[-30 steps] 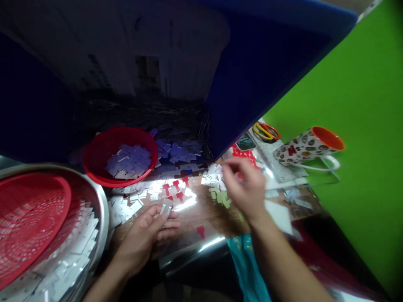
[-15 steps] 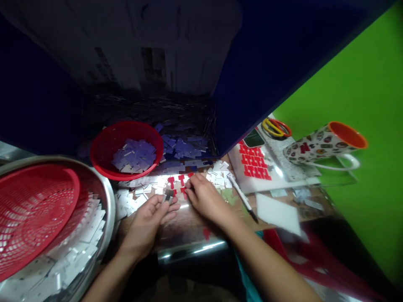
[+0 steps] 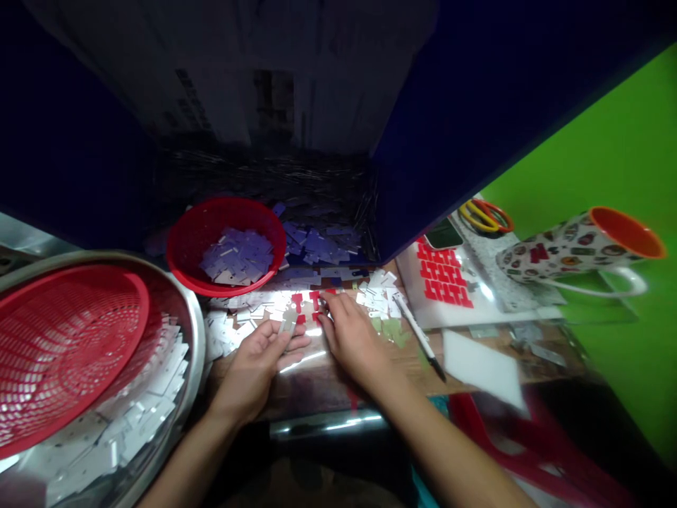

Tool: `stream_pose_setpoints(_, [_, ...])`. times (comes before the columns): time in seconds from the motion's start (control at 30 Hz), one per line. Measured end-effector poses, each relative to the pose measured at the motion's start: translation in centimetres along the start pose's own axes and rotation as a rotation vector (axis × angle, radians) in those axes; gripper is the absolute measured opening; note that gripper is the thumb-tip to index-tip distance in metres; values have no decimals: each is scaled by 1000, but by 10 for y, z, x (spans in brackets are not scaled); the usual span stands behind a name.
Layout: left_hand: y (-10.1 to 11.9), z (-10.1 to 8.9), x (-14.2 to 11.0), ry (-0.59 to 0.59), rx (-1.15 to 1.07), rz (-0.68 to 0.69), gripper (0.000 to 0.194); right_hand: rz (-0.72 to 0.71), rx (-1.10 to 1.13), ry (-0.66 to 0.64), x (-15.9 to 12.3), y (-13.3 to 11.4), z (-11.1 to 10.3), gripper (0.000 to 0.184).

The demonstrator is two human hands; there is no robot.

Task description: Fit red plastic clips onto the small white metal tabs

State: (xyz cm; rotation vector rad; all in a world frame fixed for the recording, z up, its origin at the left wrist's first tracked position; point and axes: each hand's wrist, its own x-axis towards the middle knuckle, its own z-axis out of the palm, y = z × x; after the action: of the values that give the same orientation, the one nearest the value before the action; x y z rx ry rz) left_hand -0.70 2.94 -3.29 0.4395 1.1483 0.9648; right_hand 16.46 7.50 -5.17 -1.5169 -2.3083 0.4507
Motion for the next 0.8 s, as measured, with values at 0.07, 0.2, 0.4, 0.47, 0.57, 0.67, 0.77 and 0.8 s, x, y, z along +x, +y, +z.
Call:
stream_pose_setpoints(0.07, [0, 0, 1, 0, -12, 5, 20, -66, -79, 14, -5, 1, 4, 26])
stream_pose_setpoints(0.2, [3, 1, 0, 5, -2, -11, 22, -141, -158, 8, -9, 2, 8, 24])
stream_pose_setpoints(0.4, [2, -1, 1, 10, 13, -9, 25, -113, -203, 1, -6, 1, 11, 20])
stream_pose_setpoints(0.47, [2, -2, 2, 10, 18, -11, 26, -91, -154, 7, -5, 1, 11, 19])
stream_pose_setpoints(0.57, [2, -2, 3, 9, 27, -11, 27, -76, -18, 6, -5, 1, 9, 16])
stream_pose_setpoints(0.67, [3, -1, 3, 0, 27, -9, 26, -81, 110, -7, -5, 0, 3, 15])
stream_pose_setpoints(0.77, [3, -1, 3, -6, 21, -4, 24, -94, 193, -2, -7, 1, 0, 15])
stream_pose_setpoints(0.8, [2, -1, 3, -6, 19, -2, 24, -93, 223, 7, -8, 2, 0, 14])
